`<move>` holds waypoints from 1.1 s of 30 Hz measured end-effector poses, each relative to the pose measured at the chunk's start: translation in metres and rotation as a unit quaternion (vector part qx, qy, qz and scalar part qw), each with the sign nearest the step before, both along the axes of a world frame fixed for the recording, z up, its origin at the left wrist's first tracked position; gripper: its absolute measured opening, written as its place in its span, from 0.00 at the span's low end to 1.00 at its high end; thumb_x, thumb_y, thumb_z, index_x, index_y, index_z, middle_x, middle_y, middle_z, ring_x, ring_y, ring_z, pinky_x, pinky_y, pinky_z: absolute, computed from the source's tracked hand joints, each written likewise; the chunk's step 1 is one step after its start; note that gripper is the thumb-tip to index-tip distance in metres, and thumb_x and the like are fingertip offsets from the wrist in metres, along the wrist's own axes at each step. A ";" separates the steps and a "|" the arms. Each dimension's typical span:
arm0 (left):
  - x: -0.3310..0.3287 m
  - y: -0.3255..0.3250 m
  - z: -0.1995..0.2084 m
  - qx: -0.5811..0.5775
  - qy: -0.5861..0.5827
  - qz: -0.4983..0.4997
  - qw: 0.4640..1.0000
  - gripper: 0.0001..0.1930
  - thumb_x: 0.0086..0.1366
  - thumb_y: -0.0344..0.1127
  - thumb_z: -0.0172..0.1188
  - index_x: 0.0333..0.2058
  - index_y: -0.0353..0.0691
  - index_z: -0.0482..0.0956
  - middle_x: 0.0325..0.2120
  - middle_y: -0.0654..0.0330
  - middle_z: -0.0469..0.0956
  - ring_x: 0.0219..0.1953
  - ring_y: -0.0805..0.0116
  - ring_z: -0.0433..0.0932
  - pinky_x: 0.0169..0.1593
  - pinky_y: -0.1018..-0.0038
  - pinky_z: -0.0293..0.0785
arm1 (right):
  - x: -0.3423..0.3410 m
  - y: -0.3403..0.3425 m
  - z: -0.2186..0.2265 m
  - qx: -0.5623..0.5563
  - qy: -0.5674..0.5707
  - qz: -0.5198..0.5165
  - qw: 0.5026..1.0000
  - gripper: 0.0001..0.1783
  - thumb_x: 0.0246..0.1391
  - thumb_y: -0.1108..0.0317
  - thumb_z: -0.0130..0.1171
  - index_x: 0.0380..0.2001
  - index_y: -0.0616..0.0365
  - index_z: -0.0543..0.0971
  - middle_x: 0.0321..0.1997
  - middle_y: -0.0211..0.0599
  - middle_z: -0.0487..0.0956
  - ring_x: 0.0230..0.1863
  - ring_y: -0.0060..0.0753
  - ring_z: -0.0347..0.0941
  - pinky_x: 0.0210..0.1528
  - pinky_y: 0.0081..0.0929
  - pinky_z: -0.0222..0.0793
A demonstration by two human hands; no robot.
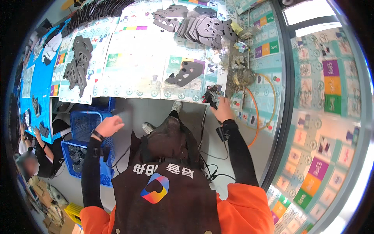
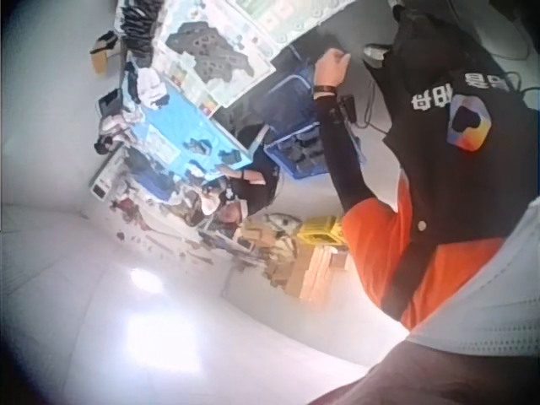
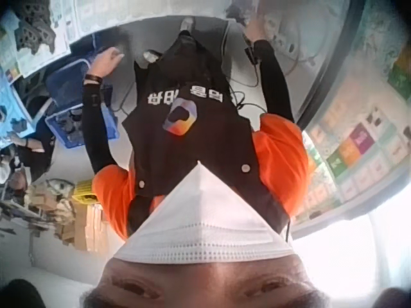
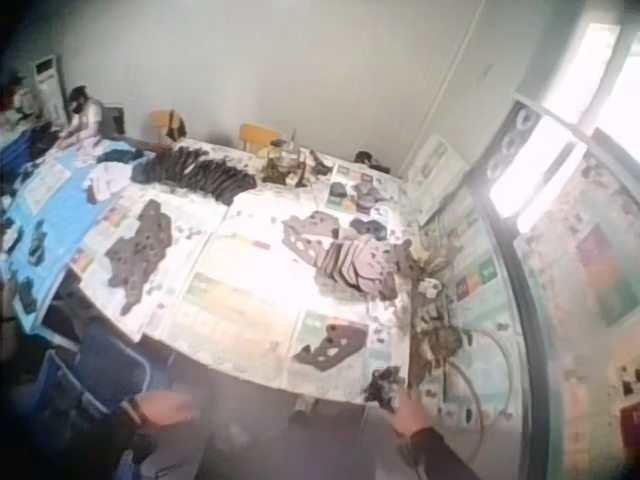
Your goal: Organizing and inspecting shoe components on a workstation table.
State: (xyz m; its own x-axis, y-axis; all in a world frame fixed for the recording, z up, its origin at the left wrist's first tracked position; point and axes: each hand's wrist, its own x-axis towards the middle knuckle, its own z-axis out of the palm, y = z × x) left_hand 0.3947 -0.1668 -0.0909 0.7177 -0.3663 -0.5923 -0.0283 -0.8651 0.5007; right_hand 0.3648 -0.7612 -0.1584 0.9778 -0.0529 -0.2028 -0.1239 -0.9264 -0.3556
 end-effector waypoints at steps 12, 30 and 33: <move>0.127 -0.222 -0.124 -0.094 -0.056 0.235 0.966 0.17 0.65 0.40 0.67 0.47 0.37 0.78 0.34 0.53 0.83 0.38 0.54 0.84 0.44 0.63 0.79 | 0.038 0.014 -0.043 -0.032 0.025 -0.038 0.998 0.47 0.41 0.69 0.79 0.63 0.66 0.64 0.60 0.58 0.65 0.60 0.66 0.68 0.60 0.50 0.69; 0.159 -0.270 -0.172 -0.091 0.027 0.304 0.948 0.17 0.61 0.41 0.72 0.40 0.34 0.79 0.29 0.54 0.84 0.34 0.57 0.85 0.40 0.65 0.79 | 0.108 0.059 -0.002 0.438 0.290 -0.225 0.821 0.23 0.51 0.79 0.51 0.53 0.61 0.78 0.42 0.29 0.83 0.41 0.22 0.77 0.30 0.24 0.74; 0.162 -0.267 -0.169 -0.159 0.085 0.319 0.930 0.15 0.62 0.40 0.71 0.39 0.36 0.79 0.28 0.54 0.83 0.33 0.56 0.85 0.39 0.65 0.79 | 0.122 0.072 0.012 0.413 0.305 -0.220 0.830 0.18 0.52 0.78 0.53 0.48 0.61 0.78 0.40 0.30 0.83 0.39 0.22 0.77 0.30 0.25 0.73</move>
State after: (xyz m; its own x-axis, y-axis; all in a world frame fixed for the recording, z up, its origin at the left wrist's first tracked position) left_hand 0.5563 -0.4334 -0.2595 0.7548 -0.0740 -0.6518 0.5438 -0.4851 0.6848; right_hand 0.4863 -0.6893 -0.1460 0.6034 0.0254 -0.7971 -0.7753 -0.2151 -0.5938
